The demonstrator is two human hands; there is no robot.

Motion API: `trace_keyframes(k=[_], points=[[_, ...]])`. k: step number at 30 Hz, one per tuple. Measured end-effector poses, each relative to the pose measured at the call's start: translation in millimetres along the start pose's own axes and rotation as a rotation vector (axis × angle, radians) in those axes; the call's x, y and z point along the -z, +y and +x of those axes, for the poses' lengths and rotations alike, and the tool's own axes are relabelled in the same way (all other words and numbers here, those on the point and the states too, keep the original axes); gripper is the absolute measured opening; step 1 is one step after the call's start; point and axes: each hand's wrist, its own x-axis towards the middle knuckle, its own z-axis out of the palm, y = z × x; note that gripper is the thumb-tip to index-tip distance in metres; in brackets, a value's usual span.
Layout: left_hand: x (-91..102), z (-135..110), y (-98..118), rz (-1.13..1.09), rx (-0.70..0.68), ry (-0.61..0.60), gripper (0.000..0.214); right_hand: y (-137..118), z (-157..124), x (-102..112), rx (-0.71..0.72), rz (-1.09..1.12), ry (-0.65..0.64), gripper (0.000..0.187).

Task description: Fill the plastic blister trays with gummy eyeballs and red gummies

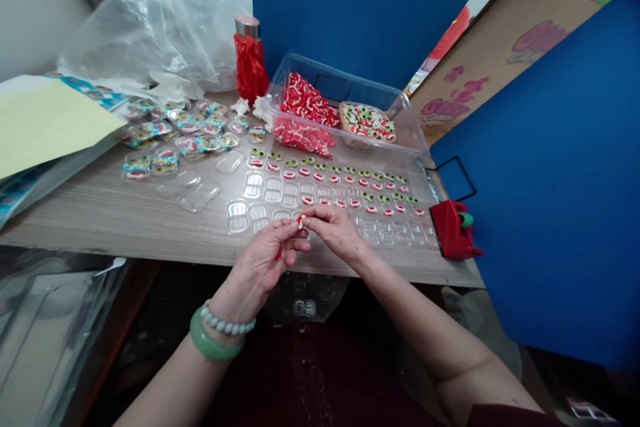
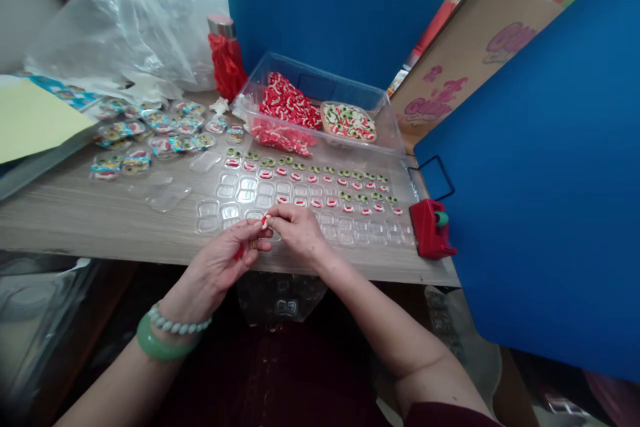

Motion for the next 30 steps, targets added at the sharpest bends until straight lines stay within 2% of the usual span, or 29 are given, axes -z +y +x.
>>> trace_keyframes(k=[2, 6, 7, 9, 12, 16, 22, 27, 30], points=[[1.1, -2, 0, 0.096, -0.033, 0.029, 0.01, 1, -5, 1, 0.092, -0.107, 0.003, 0.017], [5.6, -2, 5, 0.226, -0.04, 0.049, 0.014, -6, -4, 7, 0.267, -0.344, -0.171, 0.022], [7.2, -1, 7, 0.203, -0.025, 0.057, 0.013, -9, 0, 8, 0.257, -0.416, -0.17, 0.022], [11.1, 3, 15, 0.079, 0.014, 0.103, 0.012, -12, 14, 8, 0.183, -0.564, -0.086, 0.021], [18.3, 9, 27, -0.195, 0.025, 0.197, 0.025, -9, 41, -1, 0.067, -0.808, 0.011, 0.023], [27.2, 14, 39, -0.383, -0.013, 0.203, 0.033, 0, 63, -20, 0.064, -1.037, -0.01, 0.023], [29.5, 19, 43, -0.459, -0.015, 0.143, 0.041, 7, 61, -29, 0.088, -1.169, -0.023, 0.026], [32.0, 22, 43, -0.457, -0.054, 0.068, 0.04, 9, 62, -28, 0.114, -1.148, -0.031, 0.028], [36.1, 22, 44, -0.448, -0.065, 0.076, 0.039, 10, 63, -28, 0.126, -1.104, -0.008, 0.025]])
